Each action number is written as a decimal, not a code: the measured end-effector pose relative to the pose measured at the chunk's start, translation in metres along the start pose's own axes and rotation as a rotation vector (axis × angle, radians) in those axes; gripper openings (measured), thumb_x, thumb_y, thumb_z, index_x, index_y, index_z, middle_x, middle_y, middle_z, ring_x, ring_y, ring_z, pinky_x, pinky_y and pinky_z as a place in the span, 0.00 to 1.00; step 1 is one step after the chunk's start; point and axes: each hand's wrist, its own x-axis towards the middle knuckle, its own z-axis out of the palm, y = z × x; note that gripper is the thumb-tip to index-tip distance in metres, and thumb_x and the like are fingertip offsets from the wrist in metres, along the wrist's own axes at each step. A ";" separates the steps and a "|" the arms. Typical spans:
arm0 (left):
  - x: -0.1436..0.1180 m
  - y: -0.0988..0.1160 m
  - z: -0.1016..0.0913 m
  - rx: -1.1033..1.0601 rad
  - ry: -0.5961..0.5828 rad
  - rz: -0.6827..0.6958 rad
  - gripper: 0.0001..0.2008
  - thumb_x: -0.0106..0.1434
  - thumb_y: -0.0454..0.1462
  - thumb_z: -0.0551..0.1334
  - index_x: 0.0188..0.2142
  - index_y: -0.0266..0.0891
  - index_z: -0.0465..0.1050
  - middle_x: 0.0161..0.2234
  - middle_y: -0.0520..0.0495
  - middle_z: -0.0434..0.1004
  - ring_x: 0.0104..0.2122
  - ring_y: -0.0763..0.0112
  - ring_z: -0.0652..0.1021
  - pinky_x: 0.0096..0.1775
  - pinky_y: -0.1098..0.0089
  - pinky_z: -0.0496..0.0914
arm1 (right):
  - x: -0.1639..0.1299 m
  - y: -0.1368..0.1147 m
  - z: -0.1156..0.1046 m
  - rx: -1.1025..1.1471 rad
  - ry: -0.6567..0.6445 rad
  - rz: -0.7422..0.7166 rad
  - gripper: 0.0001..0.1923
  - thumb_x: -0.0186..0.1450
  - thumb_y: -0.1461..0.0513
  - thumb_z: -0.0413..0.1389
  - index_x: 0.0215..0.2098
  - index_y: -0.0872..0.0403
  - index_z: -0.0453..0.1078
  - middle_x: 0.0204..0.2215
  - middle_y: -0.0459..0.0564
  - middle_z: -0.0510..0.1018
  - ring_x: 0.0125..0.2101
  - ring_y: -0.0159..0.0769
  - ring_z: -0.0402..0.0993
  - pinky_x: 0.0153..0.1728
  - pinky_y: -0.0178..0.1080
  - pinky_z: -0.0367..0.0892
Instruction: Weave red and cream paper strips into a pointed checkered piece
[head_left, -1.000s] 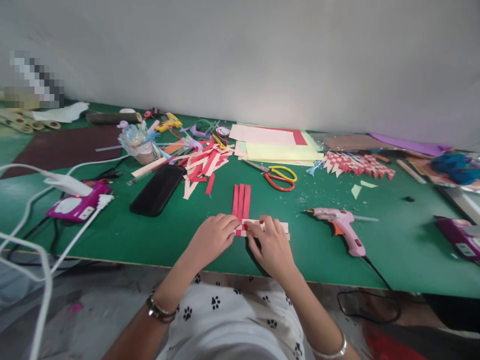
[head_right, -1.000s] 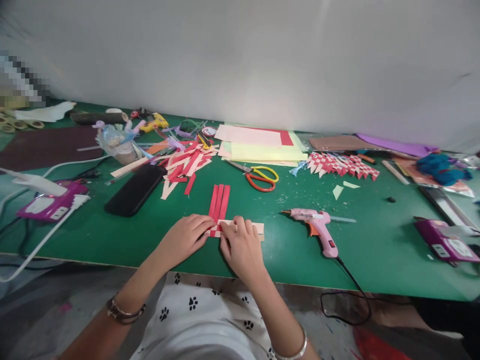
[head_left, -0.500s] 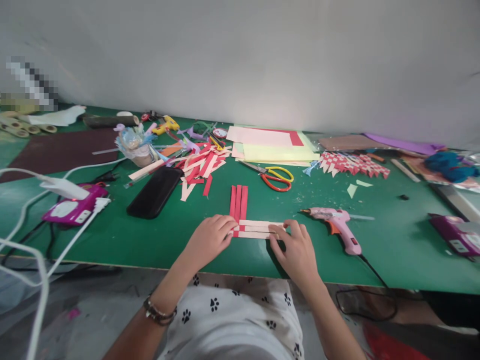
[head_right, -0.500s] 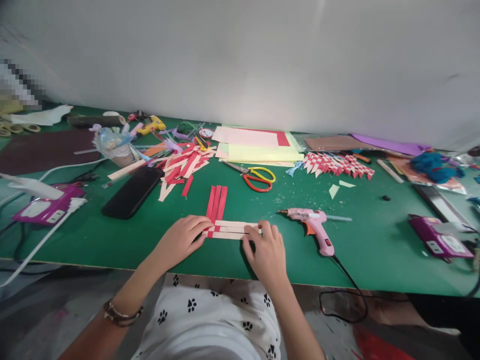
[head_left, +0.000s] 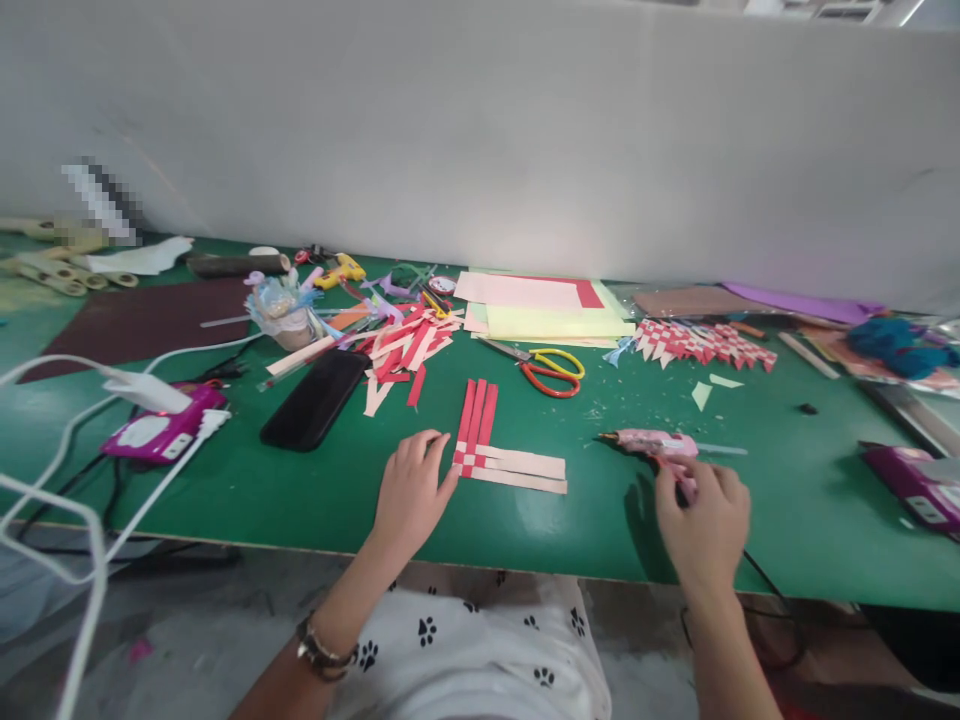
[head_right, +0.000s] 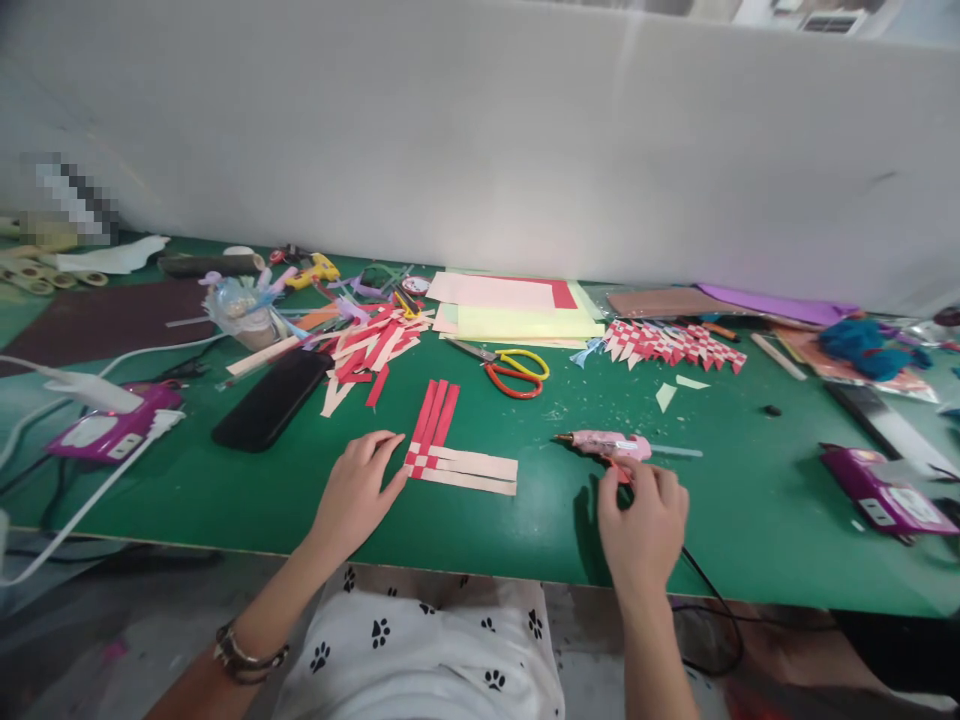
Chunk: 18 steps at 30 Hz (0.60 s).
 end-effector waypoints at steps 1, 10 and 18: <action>0.002 0.003 0.001 0.016 0.001 0.003 0.15 0.64 0.41 0.51 0.47 0.36 0.66 0.43 0.39 0.68 0.43 0.57 0.70 0.41 0.59 0.67 | 0.001 0.008 0.001 -0.078 0.005 0.011 0.17 0.61 0.55 0.47 0.38 0.58 0.70 0.33 0.59 0.70 0.36 0.46 0.64 0.38 0.44 0.59; 0.009 0.002 0.000 0.138 -0.053 0.025 0.18 0.61 0.42 0.58 0.50 0.41 0.67 0.48 0.38 0.66 0.46 0.53 0.68 0.46 0.52 0.63 | 0.010 0.036 0.010 -0.322 -0.299 0.025 0.24 0.61 0.47 0.45 0.39 0.58 0.69 0.33 0.58 0.71 0.32 0.46 0.67 0.31 0.43 0.62; 0.009 -0.030 -0.014 0.072 -0.161 0.083 0.15 0.64 0.41 0.54 0.51 0.51 0.66 0.51 0.43 0.63 0.50 0.56 0.65 0.48 0.53 0.60 | 0.010 0.025 0.006 -0.406 -0.345 -0.021 0.21 0.60 0.49 0.47 0.35 0.59 0.66 0.29 0.58 0.72 0.33 0.48 0.69 0.29 0.41 0.62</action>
